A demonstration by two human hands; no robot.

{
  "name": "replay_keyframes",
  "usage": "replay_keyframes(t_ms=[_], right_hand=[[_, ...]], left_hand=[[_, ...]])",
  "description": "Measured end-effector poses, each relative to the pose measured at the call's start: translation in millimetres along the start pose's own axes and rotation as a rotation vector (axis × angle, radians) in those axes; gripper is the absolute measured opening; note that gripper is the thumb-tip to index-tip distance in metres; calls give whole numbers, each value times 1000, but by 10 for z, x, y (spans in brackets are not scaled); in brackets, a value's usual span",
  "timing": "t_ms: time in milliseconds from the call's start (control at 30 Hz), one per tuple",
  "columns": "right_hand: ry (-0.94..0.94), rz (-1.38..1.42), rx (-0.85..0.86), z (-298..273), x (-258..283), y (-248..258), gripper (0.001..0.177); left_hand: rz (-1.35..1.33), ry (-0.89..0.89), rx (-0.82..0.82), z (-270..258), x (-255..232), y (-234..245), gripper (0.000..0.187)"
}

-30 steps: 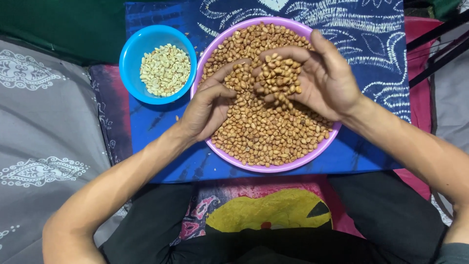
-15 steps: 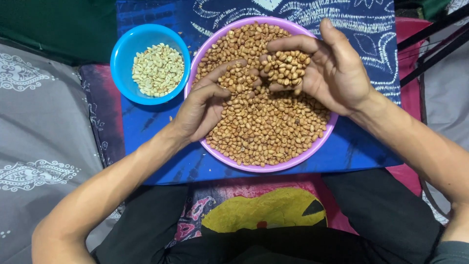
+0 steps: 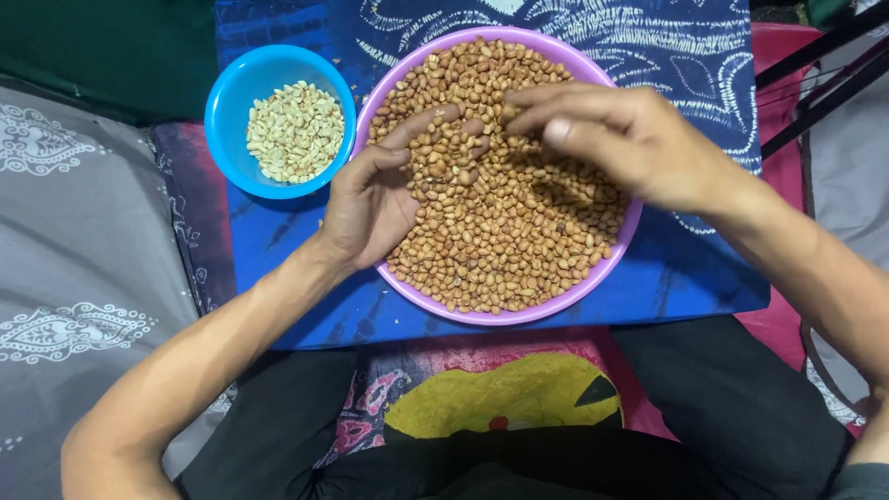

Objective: Manually sorting nuts by picking out specific ones from a large bowl and placing them into a smaller bowl.

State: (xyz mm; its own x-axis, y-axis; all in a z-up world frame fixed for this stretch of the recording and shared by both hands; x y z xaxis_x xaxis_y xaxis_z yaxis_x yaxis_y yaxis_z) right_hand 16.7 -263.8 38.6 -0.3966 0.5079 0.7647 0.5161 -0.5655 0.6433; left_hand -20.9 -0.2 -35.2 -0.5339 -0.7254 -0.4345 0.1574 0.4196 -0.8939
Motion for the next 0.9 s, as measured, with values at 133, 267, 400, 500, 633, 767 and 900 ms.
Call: replay_keyframes(t_ms=[133,267,400,500,633,767,900], right_hand=[[134,-257,-35,-14,20,-203,29],[422,-488,-188,53,-37,-444,25],[561,-631,-356,151,-99,-620,13],[590,-691,-399,233,-132,-691,13],[580,-668,-383,272,-84,-680,13],[577,-677,-366,308,-136,-673,5],[530,-566,-305,330,-174,-544,13]], left_hand=[[87,8,-19,2,10,6,74],[153,-37,-52,20,36,142,74],[112,-8,-65,5,37,77,73],[107,8,-73,-16,16,2,75],[97,-4,-81,-13,14,56,73],[76,16,-69,-25,-1,3,72],[6,19,-5,-14,-11,-45,67]])
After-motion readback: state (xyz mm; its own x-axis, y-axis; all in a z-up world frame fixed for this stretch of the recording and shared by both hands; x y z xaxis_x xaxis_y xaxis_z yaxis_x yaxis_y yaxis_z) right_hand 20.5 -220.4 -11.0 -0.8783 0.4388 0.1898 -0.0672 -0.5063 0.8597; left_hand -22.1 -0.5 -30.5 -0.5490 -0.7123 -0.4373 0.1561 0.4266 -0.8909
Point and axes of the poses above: each hand's wrist, its own z-axis towards the middle knuckle, its own y-axis out of the back of the hand, x = y × z, the point moved 1 cm from there along z, towards the middle knuckle, and after that the axes turned 10 degrees about -z, right-handed, at the moved point
